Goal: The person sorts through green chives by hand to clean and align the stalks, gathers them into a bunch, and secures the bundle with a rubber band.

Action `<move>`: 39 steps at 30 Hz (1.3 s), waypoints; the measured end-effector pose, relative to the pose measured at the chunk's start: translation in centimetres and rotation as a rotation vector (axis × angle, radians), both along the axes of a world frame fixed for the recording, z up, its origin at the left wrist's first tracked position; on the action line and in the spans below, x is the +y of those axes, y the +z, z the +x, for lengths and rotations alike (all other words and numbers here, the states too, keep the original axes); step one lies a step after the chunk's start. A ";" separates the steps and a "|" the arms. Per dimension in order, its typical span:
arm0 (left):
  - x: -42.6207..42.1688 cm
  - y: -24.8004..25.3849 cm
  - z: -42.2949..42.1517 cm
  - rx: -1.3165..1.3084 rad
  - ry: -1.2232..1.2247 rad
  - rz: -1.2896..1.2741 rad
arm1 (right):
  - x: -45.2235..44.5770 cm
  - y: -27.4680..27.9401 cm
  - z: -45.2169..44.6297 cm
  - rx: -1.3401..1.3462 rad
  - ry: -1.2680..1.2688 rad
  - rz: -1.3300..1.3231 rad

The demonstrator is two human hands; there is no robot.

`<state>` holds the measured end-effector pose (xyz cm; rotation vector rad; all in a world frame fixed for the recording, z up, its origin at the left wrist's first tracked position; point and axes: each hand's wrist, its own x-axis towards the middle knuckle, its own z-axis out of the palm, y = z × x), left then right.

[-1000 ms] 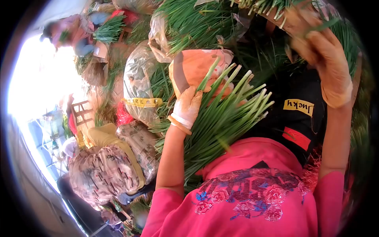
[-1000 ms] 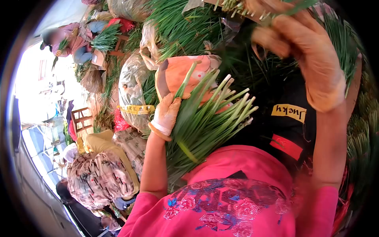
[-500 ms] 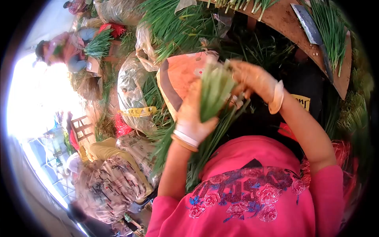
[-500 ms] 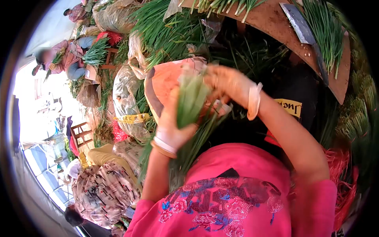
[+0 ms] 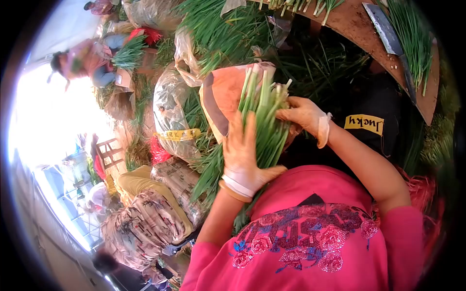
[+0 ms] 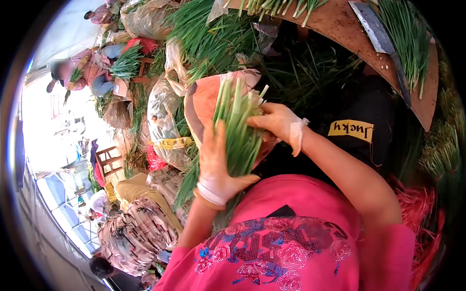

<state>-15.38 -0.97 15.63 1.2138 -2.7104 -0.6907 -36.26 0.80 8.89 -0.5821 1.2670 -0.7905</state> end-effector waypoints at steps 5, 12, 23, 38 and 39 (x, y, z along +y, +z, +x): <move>-0.1 -3.1 1.4 -0.097 0.103 -0.167 | -1.8 -0.3 -1.5 0.117 0.107 -0.197; -0.3 -3.3 1.4 -0.089 0.125 -0.158 | -0.9 -0.2 -6.7 0.158 -0.332 -0.318; -0.3 -3.8 0.6 -0.090 0.169 -0.185 | 1.2 -1.3 -0.8 -0.087 -0.188 -0.087; 0.0 -4.1 0.1 -0.164 0.139 -0.191 | -2.9 -0.4 -1.8 0.343 -0.109 -0.293; 0.0 -4.2 0.3 -0.144 0.150 -0.198 | -3.3 -1.0 -1.7 0.308 -0.135 -0.288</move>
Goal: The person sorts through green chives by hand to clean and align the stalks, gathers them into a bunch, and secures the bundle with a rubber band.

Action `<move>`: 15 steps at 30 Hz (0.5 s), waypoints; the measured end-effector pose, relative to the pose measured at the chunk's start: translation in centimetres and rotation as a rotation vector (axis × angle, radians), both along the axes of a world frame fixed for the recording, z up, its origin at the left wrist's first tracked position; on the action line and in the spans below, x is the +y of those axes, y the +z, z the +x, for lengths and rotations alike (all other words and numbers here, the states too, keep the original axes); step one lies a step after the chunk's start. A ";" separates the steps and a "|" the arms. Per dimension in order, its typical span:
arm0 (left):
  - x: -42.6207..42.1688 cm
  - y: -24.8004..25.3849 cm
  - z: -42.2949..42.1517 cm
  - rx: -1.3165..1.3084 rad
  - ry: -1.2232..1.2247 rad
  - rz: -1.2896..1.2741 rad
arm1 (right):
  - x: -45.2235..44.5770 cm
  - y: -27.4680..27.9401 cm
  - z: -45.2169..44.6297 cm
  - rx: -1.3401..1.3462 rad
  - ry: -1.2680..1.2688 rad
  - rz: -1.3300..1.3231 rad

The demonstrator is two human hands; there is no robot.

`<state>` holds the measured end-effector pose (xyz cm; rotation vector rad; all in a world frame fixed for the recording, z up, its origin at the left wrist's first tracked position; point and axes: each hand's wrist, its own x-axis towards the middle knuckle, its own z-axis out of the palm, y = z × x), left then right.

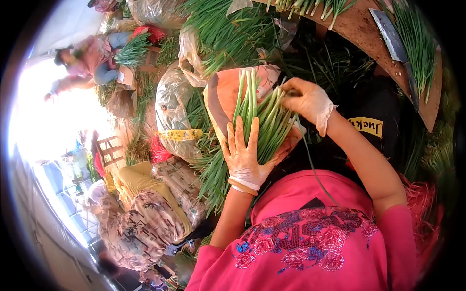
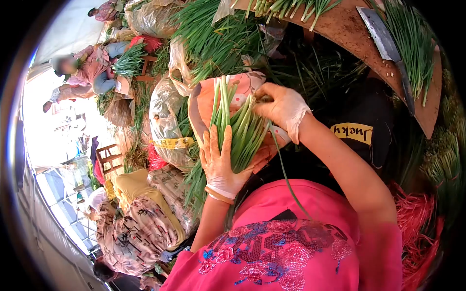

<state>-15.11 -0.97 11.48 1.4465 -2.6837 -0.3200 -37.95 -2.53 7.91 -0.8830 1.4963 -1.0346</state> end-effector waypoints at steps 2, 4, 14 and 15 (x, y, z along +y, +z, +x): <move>-0.1 -0.4 0.4 0.044 0.019 -0.018 | -0.5 0.2 -0.3 -0.049 -0.038 0.017; -0.1 -0.5 0.6 0.042 0.023 -0.020 | 0.0 0.4 -0.7 -0.024 -0.017 0.008; 0.1 -0.8 -0.2 -0.009 -0.028 -0.045 | 0.2 0.1 0.2 -0.048 0.113 0.065; 0.0 -0.8 0.0 0.037 -0.005 -0.031 | 0.3 -0.2 0.4 -0.109 0.071 0.015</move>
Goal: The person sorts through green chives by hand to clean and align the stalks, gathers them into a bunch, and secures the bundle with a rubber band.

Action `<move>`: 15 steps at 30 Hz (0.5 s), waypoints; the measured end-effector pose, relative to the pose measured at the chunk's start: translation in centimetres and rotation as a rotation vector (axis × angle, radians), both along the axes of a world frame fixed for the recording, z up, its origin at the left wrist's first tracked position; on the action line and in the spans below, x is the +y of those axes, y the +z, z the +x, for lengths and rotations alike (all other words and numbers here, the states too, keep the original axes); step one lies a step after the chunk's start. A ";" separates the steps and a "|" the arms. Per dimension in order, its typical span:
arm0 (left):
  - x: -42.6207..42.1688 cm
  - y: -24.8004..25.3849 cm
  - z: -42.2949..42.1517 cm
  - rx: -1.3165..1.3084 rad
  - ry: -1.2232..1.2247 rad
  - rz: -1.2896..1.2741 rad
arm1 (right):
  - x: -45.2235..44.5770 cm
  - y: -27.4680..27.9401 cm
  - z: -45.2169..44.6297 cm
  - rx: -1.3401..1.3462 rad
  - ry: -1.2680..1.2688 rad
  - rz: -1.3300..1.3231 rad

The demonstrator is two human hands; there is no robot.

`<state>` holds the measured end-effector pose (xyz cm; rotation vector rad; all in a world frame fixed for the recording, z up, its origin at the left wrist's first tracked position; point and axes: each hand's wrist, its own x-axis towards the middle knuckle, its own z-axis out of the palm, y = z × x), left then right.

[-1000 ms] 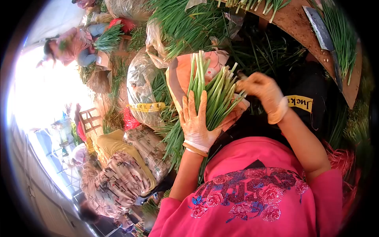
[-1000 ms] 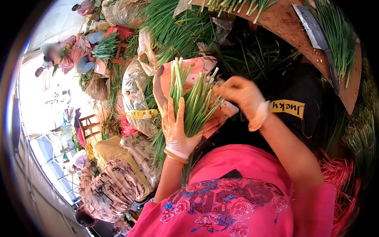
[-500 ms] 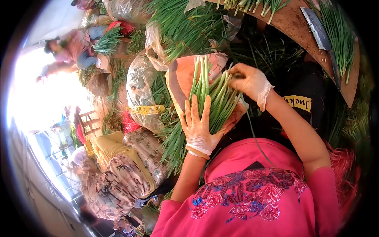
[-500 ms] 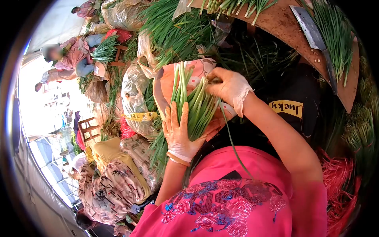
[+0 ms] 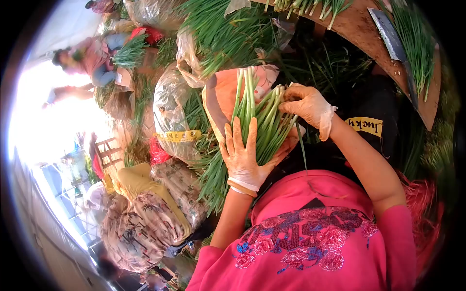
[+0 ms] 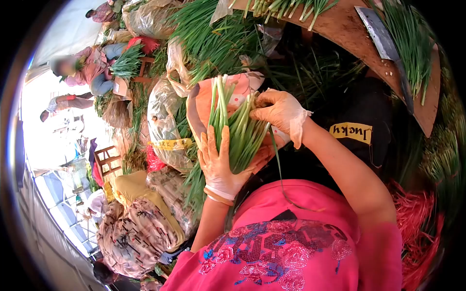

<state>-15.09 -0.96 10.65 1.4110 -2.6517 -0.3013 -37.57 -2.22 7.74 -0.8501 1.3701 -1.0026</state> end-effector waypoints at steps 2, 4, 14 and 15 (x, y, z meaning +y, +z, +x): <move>-0.6 -0.1 0.2 0.099 0.039 0.031 | 0.5 0.0 0.1 -0.121 -0.093 -0.090; -1.0 -0.2 0.7 0.153 0.030 0.050 | 0.7 1.2 -0.7 -0.248 -0.249 -0.163; -2.4 -1.4 3.7 0.602 0.026 0.276 | 3.9 9.3 -12.5 -0.018 -0.593 -0.295; -2.4 -1.5 3.8 0.622 0.033 0.301 | 4.1 7.5 -11.8 0.049 -0.516 -0.117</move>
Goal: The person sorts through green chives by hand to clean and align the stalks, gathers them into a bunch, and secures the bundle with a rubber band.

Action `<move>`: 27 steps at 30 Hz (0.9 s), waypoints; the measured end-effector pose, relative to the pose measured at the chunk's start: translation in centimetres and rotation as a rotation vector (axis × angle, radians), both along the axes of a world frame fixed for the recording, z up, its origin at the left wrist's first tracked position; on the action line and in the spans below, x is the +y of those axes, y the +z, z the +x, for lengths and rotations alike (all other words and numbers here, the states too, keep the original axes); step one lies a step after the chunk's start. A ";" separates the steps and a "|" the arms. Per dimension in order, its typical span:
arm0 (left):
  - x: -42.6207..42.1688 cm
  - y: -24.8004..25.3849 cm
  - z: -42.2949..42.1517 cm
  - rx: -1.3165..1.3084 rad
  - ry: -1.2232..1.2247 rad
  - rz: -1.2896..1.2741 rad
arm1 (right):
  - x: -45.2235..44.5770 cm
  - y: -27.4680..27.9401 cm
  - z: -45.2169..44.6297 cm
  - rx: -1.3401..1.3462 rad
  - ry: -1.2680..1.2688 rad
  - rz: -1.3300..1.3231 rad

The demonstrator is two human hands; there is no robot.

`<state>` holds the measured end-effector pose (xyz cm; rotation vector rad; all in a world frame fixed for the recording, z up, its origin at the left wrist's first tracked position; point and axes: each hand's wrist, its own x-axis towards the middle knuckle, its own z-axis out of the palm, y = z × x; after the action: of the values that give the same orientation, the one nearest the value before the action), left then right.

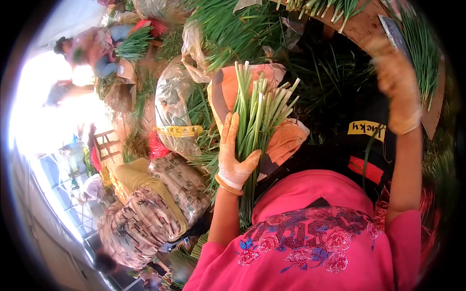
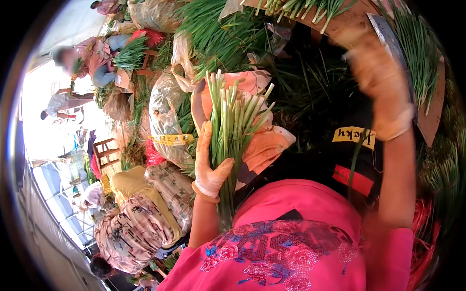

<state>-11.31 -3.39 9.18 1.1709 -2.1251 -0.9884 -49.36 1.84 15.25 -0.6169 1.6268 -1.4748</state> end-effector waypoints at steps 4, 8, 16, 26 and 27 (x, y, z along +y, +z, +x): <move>0.6 -0.1 -0.7 -0.055 -0.005 -0.036 | 0.3 -3.9 11.8 0.312 0.656 0.155; 1.3 0.0 -1.3 -0.131 -0.017 -0.113 | -1.4 -6.5 16.0 0.421 0.886 0.261; 0.9 -2.4 0.9 0.586 0.209 0.527 | 0.5 0.4 7.6 -0.406 0.330 -0.247; 1.2 -1.0 0.0 0.521 0.228 0.498 | 1.1 -4.6 4.5 1.056 0.687 0.078; 1.3 -0.6 -0.1 0.507 0.222 0.506 | 1.0 -3.4 7.1 0.797 0.731 0.153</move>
<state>-11.41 -2.08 8.62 1.1819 -1.3582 -1.5723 -42.29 2.85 11.89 -1.6391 1.7479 -0.5665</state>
